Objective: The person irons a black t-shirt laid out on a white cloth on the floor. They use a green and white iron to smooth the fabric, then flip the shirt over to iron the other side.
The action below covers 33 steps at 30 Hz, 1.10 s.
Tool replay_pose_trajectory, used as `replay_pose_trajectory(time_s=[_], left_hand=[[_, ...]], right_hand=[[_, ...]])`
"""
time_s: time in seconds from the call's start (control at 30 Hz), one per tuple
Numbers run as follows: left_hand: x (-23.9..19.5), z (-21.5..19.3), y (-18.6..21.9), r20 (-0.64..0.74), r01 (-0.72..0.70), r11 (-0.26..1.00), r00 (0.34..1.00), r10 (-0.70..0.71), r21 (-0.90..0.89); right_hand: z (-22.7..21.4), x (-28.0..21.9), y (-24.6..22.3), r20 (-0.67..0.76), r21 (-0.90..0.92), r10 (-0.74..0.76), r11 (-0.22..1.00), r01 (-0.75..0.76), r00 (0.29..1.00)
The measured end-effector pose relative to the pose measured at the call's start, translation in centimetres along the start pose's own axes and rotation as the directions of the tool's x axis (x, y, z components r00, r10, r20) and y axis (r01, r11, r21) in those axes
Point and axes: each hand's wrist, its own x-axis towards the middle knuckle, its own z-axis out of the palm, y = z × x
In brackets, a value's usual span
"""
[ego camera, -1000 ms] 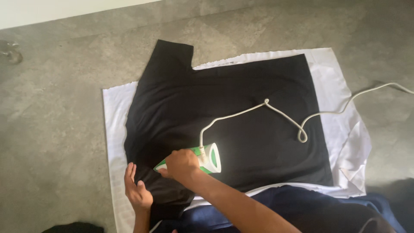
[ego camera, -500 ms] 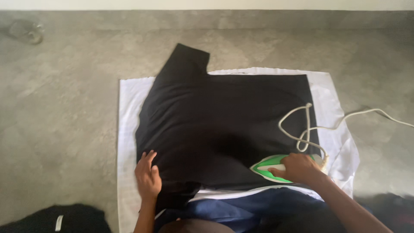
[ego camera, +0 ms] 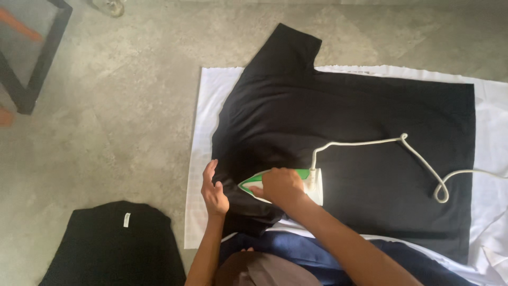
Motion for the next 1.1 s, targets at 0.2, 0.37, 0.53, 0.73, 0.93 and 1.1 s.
replay_pose_trajectory(time_s=[0.2, 0.37, 0.53, 0.73, 0.93, 1.1], left_hand=[[-0.2, 0.4, -0.7, 0.006, -0.091, 0.991, 0.996, 0.091, 0.097], [-0.2, 1.2, -2.5, -0.032, -0.017, 0.934, 0.999, 0.031, 0.358], [1.6, 0.0, -3.8, 0.042, 0.235, 0.789, 0.949, -0.313, 0.568], [7.1, -1.8, -6.5, 0.261, 0.3, 0.65, 0.739, -0.621, 0.698], [13.2, 4.0, -3.9, 0.284, 0.37, 0.847, 0.825, -0.488, 0.381], [16.3, 10.7, -3.5, 0.191, 0.284, 0.959, 0.94, -0.281, 0.011]], right_hand=[[-1.0, -7.3, 6.9, 0.144, -0.073, 0.195, 0.98, -0.186, 0.97], [-1.0, -16.2, 15.3, 0.301, -0.056, 0.468, 0.879, -0.474, 0.831], [2.6, -22.2, 26.3, 0.44, -0.542, 0.306, 0.84, -0.021, 0.844], [-1.8, -25.0, 26.6, 0.105, 0.158, 0.755, 0.63, -0.76, 0.648], [2.9, -24.1, 27.0, 0.01, 0.131, 0.716, 0.691, -0.711, 0.698], [2.3, -23.1, 22.1, 0.154, 0.189, 0.649, 0.72, -0.667, 0.745]])
